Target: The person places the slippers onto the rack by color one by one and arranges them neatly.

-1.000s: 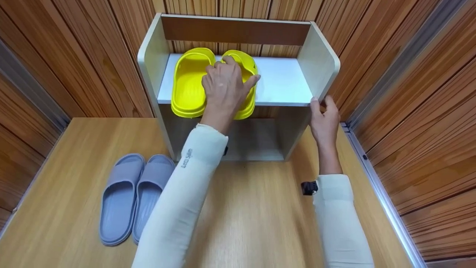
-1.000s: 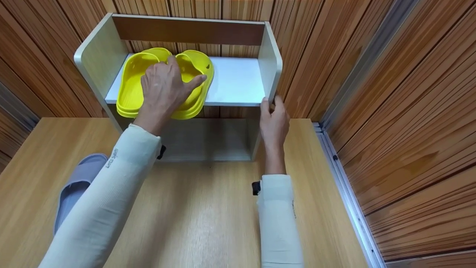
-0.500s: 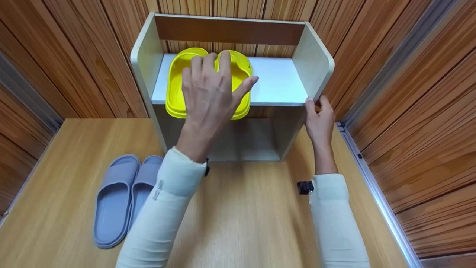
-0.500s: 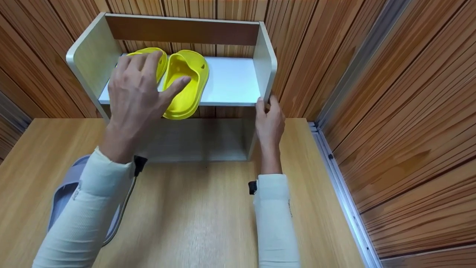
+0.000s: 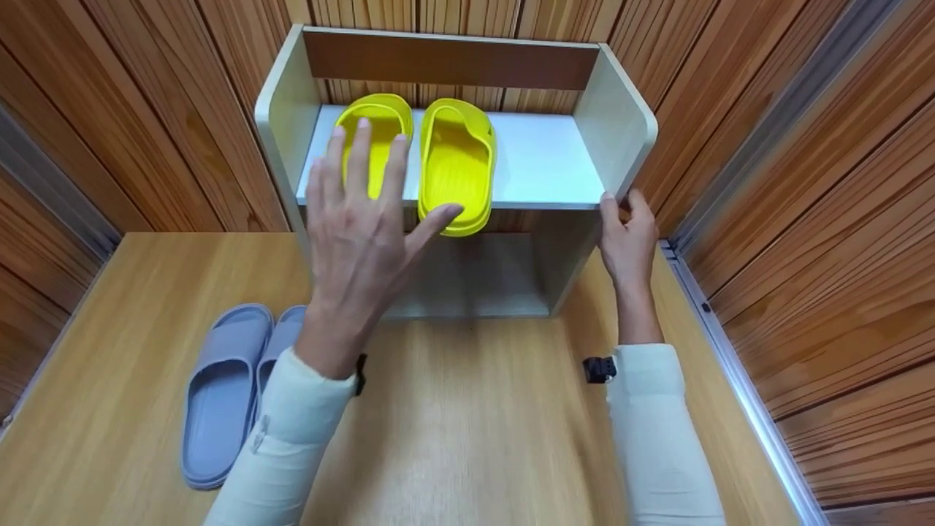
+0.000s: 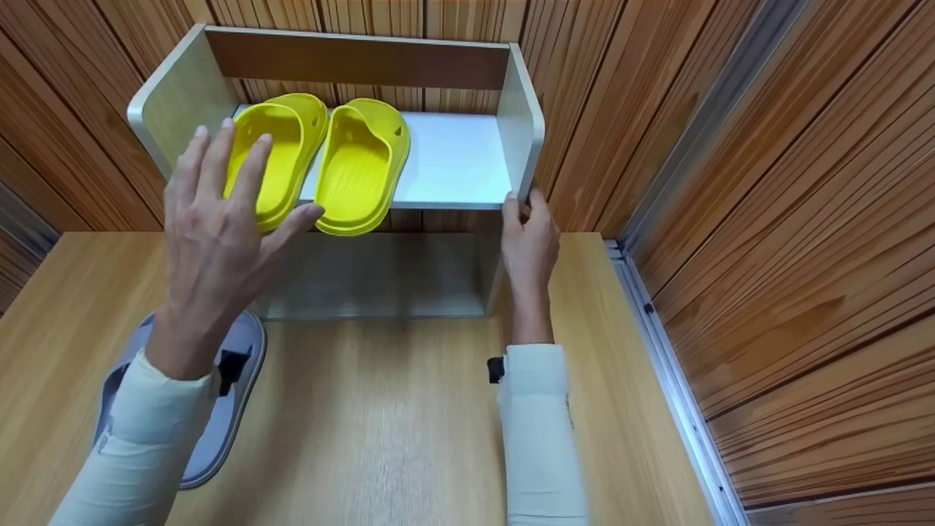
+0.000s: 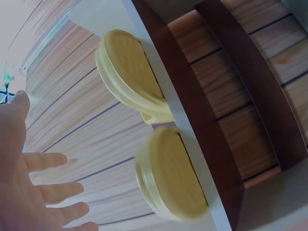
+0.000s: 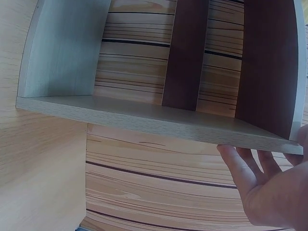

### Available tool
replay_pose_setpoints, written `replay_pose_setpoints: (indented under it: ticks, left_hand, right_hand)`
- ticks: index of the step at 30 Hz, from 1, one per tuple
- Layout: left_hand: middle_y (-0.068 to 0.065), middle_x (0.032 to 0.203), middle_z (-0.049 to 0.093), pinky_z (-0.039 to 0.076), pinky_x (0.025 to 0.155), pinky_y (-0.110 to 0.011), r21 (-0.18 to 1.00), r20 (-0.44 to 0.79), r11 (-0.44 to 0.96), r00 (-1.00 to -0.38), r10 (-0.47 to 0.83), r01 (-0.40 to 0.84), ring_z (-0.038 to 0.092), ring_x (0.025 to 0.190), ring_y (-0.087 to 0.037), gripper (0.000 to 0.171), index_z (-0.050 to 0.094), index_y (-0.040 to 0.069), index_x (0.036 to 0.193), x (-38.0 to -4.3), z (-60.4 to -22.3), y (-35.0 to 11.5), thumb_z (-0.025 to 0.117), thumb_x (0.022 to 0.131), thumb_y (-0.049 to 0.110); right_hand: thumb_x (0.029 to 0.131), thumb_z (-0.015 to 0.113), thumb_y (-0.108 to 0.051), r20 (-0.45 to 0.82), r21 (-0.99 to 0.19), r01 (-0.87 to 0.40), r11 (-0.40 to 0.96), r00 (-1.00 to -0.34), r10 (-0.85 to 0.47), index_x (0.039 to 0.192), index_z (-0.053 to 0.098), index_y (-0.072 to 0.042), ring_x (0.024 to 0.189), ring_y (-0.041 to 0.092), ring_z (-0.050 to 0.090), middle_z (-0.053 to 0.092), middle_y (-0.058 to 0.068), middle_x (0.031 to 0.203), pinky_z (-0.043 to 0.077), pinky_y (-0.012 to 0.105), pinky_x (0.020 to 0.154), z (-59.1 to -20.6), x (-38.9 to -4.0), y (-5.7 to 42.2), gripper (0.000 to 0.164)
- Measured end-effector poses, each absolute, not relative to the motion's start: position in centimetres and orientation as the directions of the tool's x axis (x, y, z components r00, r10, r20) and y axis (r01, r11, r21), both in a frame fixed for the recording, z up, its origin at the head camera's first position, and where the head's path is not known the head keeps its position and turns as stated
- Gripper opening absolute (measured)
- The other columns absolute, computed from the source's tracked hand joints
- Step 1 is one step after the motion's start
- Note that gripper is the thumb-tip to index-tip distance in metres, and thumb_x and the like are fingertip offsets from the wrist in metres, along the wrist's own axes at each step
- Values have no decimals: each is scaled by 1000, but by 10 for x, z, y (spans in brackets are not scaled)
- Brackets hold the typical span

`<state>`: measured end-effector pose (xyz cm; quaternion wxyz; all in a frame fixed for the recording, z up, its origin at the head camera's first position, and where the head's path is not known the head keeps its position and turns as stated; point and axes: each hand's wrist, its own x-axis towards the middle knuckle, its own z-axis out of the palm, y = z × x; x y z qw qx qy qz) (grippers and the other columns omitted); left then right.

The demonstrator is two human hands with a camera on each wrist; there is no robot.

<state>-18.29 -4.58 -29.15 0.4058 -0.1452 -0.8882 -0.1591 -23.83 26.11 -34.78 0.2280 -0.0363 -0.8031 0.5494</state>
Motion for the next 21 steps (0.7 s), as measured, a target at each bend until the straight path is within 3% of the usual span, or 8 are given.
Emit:
replay_pose_setpoints:
  ticks: [6, 12, 21]
  left_hand:
    - [-23, 157, 39, 20, 118, -59, 201, 786, 891, -610, 101, 407, 32, 145, -45, 77, 50, 8, 149, -168, -311, -67, 52, 96, 65]
    - [-25, 157, 37, 14, 119, -60, 240, 775, 895, -629, 55, 375, 27, 147, -46, 81, 46, 9, 152, -154, -323, -83, 58, 93, 64]
    - [-25, 161, 30, 9, 119, -63, 245, 741, 915, -671, 36, 320, 20, 150, -46, 86, 43, 10, 155, -140, -341, -109, 42, 96, 73]
  right_hand:
    - [106, 49, -29, 346, -893, -207, 400, -884, 313, 147, 49, -5, 131, 30, 50, 51, 16, 146, 47, 50, 103, -358, -247, 266, 48]
    - [105, 49, -29, 368, -877, -213, 431, -874, 316, 144, 52, -3, 128, 29, 53, 55, 17, 142, 48, 53, 101, -358, -246, 266, 47]
    - [106, 48, -26, 343, -888, -195, 416, -883, 319, 147, 49, -4, 130, 31, 51, 52, 18, 145, 47, 53, 103, -359, -247, 267, 47]
